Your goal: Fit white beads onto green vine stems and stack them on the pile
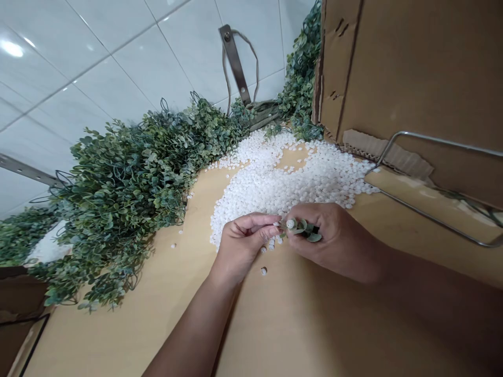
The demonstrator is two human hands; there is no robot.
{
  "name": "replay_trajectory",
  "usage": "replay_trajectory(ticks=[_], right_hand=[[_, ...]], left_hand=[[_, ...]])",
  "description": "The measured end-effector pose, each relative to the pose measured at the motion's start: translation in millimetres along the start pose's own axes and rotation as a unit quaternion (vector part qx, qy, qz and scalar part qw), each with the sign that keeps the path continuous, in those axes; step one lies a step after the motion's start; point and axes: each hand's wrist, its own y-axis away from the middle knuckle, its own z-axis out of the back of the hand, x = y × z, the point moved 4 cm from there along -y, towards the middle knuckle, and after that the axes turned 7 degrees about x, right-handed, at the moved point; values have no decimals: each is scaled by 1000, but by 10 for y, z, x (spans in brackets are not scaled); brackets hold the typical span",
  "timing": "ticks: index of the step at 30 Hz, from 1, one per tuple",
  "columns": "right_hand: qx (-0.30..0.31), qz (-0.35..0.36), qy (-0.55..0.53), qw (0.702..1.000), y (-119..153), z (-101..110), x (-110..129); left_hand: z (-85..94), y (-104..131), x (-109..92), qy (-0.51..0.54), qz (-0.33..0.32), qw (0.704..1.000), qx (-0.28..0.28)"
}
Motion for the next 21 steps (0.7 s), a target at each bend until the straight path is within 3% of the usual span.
replay_trajectory(ticks=[21], right_hand=[[39, -7, 10, 999, -11, 7, -1]], left_hand=[[-24, 16, -92, -99, -60, 993, 24]])
